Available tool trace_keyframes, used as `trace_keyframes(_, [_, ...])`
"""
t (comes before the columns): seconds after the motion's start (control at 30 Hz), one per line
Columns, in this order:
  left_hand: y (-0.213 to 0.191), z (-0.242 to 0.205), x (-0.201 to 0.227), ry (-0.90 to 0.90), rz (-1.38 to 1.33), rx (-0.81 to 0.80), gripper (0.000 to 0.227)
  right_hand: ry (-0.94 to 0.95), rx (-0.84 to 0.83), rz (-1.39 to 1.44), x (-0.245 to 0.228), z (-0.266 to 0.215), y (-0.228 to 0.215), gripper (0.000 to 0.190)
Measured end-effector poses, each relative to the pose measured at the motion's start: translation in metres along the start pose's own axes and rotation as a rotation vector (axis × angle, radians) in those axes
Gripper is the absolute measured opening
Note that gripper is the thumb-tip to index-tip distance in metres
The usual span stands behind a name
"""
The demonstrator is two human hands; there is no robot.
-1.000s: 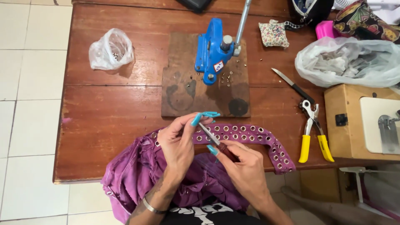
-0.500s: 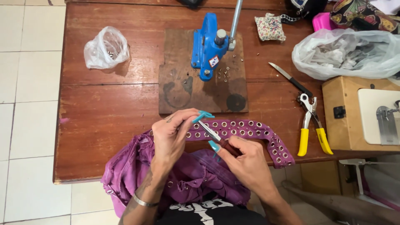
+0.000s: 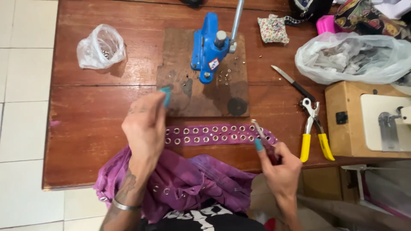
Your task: Installing metal eyelets onto a purple leather bag using a hand press and pliers
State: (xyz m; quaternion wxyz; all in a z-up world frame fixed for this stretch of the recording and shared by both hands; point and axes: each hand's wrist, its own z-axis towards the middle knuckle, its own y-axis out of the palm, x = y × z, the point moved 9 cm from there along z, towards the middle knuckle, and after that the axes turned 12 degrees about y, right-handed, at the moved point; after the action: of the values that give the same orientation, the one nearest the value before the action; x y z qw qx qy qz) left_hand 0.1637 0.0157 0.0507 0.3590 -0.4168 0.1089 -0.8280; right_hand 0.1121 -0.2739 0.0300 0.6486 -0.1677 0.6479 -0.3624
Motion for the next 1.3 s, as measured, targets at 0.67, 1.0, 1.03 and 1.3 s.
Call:
trace_keyframes(0.67, [0.181, -0.034, 0.109, 0.733, 0.12, -0.658, 0.068, 0.136, 0.241, 0.085, 0.045, -0.005, -0.039, 0.04])
trace_keyframes(1.0, [0.171, -0.026, 0.061, 0.489, 0.325, -0.638, 0.074, 0.178, 0.291, 0.054, 0.049, -0.003, -0.045, 0.04])
trace_keyframes(1.03, [0.166, -0.018, 0.054, 0.43, 0.359, -0.589, 0.072, 0.177, 0.275, 0.067, 0.049, -0.003, -0.043, 0.039])
trace_keyframes(1.3, [0.165, -0.015, 0.044, 0.398, 0.365, -0.518, 0.061, 0.141, 0.225, 0.039, 0.043, -0.005, -0.036, 0.038])
